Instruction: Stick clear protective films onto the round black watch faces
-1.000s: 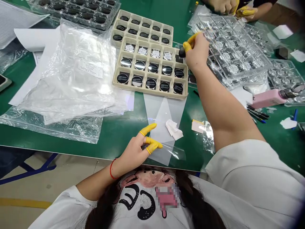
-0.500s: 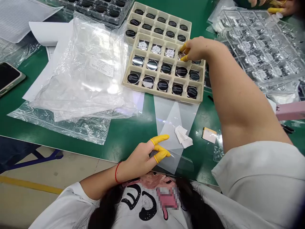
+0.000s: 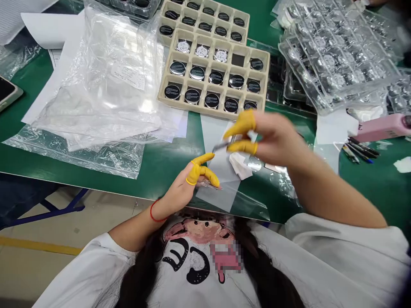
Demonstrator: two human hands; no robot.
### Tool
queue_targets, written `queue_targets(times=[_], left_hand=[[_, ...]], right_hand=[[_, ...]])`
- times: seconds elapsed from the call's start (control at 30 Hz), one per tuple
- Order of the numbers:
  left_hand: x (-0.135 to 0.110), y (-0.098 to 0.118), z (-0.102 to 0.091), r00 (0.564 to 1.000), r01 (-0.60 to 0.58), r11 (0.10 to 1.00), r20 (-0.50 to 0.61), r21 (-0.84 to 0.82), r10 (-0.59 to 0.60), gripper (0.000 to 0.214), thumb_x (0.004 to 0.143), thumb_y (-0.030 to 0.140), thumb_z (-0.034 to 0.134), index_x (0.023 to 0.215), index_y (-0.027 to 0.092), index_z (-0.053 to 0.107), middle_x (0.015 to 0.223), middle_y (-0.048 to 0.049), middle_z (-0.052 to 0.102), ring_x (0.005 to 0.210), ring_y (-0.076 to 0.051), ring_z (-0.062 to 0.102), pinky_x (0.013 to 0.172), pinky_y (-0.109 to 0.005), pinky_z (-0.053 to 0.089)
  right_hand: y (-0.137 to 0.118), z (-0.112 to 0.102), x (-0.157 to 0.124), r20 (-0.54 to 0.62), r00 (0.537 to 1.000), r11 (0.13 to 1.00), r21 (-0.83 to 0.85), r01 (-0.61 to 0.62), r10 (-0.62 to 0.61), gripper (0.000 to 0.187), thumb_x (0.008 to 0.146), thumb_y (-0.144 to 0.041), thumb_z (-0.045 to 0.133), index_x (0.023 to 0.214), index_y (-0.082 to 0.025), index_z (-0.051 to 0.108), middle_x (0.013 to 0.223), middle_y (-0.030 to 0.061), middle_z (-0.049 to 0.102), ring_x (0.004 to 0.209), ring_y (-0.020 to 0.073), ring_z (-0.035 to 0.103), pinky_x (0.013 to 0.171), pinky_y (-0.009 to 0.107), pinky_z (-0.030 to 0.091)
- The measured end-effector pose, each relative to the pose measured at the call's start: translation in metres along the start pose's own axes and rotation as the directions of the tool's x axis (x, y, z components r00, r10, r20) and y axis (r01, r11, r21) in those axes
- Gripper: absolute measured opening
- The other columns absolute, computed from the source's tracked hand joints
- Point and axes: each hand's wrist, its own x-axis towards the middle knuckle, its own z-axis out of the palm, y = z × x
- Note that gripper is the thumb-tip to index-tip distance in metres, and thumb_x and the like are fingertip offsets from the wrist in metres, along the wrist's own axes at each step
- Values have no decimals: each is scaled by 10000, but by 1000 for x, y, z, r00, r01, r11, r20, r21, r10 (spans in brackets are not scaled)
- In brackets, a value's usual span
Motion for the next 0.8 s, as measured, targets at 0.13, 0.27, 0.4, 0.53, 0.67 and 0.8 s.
queue_targets(times=[0.13, 0.27, 0.4, 0.53, 0.67, 0.8], left_hand=[[4, -1, 6, 995, 104, 994, 12, 17, -104, 529, 923, 537, 690, 1264, 154, 564, 810, 5, 685, 690, -124, 697, 716, -280, 601], [4, -9, 14, 998, -17, 993, -55, 113, 23, 544, 890, 457, 759, 1278, 161, 518, 760, 33, 679, 704, -105, 674, 735, -256, 587], [4, -16, 24, 995, -63, 981, -62, 182, 75, 476, 892, 396, 766, 1229, 173, 515, 762, 41, 698, 737, -102, 708, 779, -248, 580], [7, -19, 32, 990, -33, 980, -131, 197, 60, 424, 833, 375, 821, 1074, 182, 530, 724, 49, 702, 687, -107, 707, 678, -221, 563], [4, -19, 33, 998, -16, 968, -50, 251, 29, 432, 892, 484, 737, 1118, 165, 555, 681, 29, 716, 634, -126, 712, 656, -242, 566], [-1, -20, 33, 1000, -2, 964, 15, 266, -2, 627, 869, 421, 777, 1363, 187, 468, 704, 52, 692, 691, -130, 725, 731, -260, 597]], right_hand=[[-4, 32, -56, 116, 992, 999, 40, 33, -38, 152, 972, -284, 629, 1051, -246, 754, 1013, 60, 735, 916, 158, 687, 817, 307, 576], [-3, 51, -78, -35, 968, 914, 339, -221, 247, 270, 985, -367, 610, 1196, -225, 698, 1113, 64, 755, 940, 155, 711, 893, 328, 594], [-12, 59, -92, 6, 934, 851, 411, -327, 356, 379, 930, -532, 666, 1075, -186, 727, 999, 64, 751, 851, 162, 698, 818, 323, 591], [-17, 63, -104, -72, 959, 942, 218, -254, 275, 335, 841, -402, 792, 1089, -186, 727, 1042, 65, 733, 870, 174, 680, 851, 345, 573], [-13, 61, -110, -192, 960, 979, 32, -203, 205, 113, 891, -243, 672, 989, -198, 708, 939, 51, 705, 825, 167, 635, 773, 321, 540], [-12, 58, -114, -209, 921, 933, 225, -281, 328, 191, 901, -233, 609, 1090, -207, 608, 927, 30, 659, 777, 141, 611, 723, 293, 535]])
